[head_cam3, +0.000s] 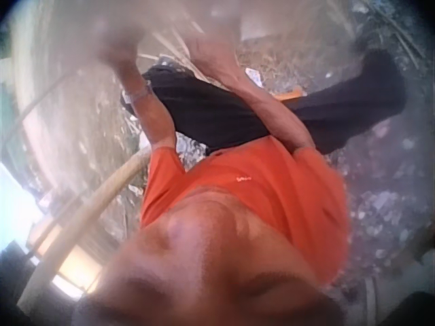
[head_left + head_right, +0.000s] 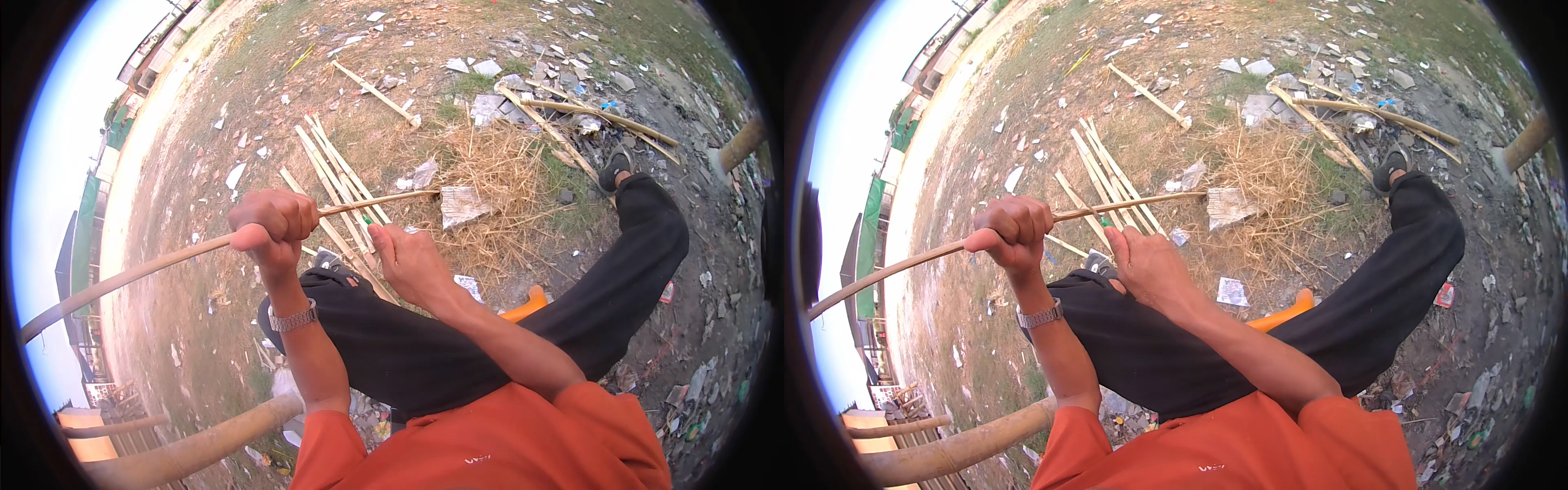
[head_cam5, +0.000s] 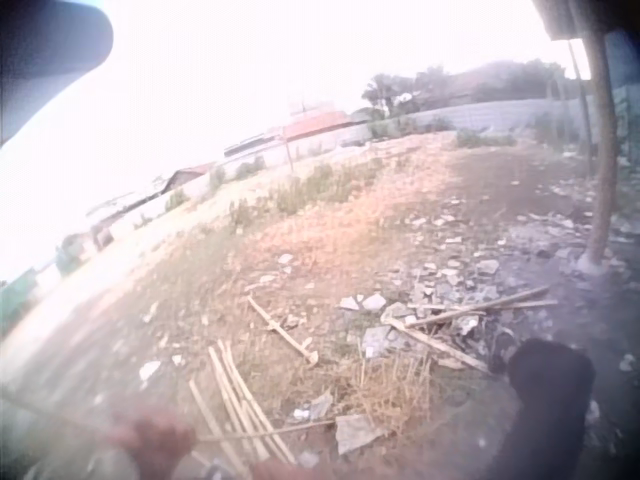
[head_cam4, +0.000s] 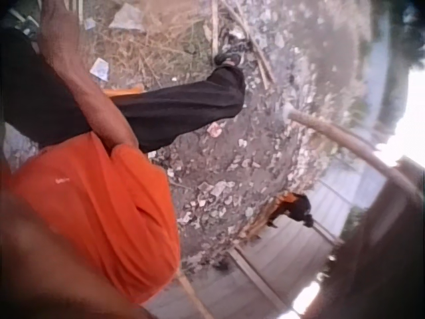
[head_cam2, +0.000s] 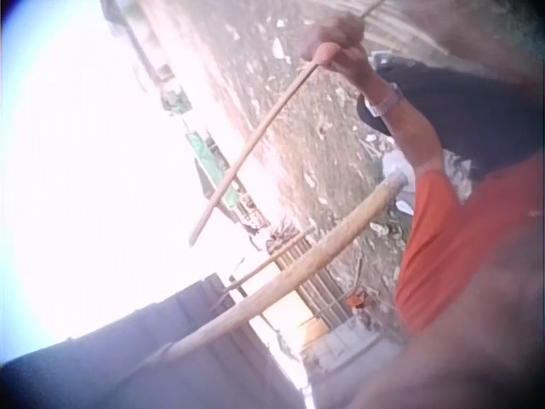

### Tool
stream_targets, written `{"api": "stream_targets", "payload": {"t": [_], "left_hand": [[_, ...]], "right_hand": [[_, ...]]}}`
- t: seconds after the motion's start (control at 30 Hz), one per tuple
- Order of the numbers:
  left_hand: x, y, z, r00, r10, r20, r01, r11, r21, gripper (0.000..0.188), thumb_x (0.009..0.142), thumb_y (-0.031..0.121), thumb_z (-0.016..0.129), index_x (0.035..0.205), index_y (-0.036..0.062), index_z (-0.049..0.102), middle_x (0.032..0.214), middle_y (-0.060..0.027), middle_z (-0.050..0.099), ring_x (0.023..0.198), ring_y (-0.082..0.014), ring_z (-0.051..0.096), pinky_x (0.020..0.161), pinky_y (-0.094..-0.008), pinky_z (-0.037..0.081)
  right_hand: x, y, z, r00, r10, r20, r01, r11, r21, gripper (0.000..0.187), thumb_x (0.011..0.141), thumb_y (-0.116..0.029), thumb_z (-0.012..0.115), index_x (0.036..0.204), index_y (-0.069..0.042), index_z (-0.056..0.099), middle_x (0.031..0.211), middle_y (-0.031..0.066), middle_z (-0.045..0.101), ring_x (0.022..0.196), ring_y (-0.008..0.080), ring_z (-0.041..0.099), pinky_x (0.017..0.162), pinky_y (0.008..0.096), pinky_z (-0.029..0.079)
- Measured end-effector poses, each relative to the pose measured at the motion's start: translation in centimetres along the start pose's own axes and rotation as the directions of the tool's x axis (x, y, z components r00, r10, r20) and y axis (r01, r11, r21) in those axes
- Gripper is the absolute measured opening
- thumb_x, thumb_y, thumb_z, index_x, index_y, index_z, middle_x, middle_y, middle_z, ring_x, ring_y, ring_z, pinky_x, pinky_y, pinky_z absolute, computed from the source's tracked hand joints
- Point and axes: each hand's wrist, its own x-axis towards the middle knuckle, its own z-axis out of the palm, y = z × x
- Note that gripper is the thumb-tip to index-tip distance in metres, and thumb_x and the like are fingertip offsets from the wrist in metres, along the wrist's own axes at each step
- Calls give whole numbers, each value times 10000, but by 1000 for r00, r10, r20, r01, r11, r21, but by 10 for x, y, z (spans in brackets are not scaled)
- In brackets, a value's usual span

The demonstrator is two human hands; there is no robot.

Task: The person holds a long, thin bamboo stick with their left hand and uses a green utility knife in their right hand to shave and carve the surface. The person rotates the stick to work on different sides while seated on a small stool.

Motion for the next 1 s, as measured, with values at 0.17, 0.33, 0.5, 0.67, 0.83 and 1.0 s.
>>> {"api": "stream_targets", "payload": {"t": [0.17, 0.33, 0.5, 0.67, 0.83, 1.0], "left_hand": [[0, 2, -7, 1000, -8, -18, 8, 1000, -13, 590, 909, 571, 386, 564, 117, 234, 426, 52, 191, 321, -76, 214, 320, -253, 196], [-4, -2, -6, 1000, -8, 6, 8, 1000, -18, 586, 911, 570, 381, 568, 117, 238, 429, 53, 189, 323, -75, 202, 320, -250, 195], [3, 2, -5, 1000, 5, 21, -5, 1000, -11, 586, 911, 573, 378, 571, 118, 234, 431, 53, 190, 326, -76, 207, 326, -252, 191], [0, -5, 0, 998, -23, -65, 24, 1000, 8, 584, 912, 583, 365, 578, 123, 232, 440, 49, 186, 336, -79, 192, 338, -258, 197], [-4, -2, -4, 995, -46, -85, 49, 998, 34, 582, 908, 600, 353, 585, 131, 232, 448, 50, 172, 344, -80, 172, 349, -262, 186], [2, -6, 8, 994, -46, -96, 49, 999, 22, 584, 904, 612, 342, 593, 130, 236, 456, 49, 173, 355, -80, 167, 361, -262, 176]], "right_hand": [[13, 52, 13, 994, 107, 18, -107, 994, -30, 490, 995, -342, 347, 813, 54, 571, 623, 289, 527, 618, 472, 529, 602, 503, 402], [2, 23, 11, 997, 58, 57, -61, 997, 51, 527, 998, -361, 313, 787, 51, 564, 647, 287, 536, 640, 468, 527, 638, 499, 405], [19, 68, 16, 988, 151, 0, -151, 988, -29, 516, 993, -361, 327, 795, 42, 581, 668, 292, 556, 657, 474, 546, 635, 519, 417], [15, 67, 26, 993, 113, -41, -110, 992, 54, 536, 993, -356, 308, 792, 34, 616, 690, 296, 578, 688, 479, 574, 659, 533, 439], [22, 83, 19, 978, 207, 30, -206, 978, -24, 556, 994, -370, 288, 805, 37, 617, 720, 298, 591, 716, 471, 582, 695, 521, 445], [28, 114, 29, 965, 253, -65, -254, 967, -6, 557, 992, -374, 296, 804, 48, 607, 730, 293, 593, 728, 474, 577, 703, 526, 436]]}}
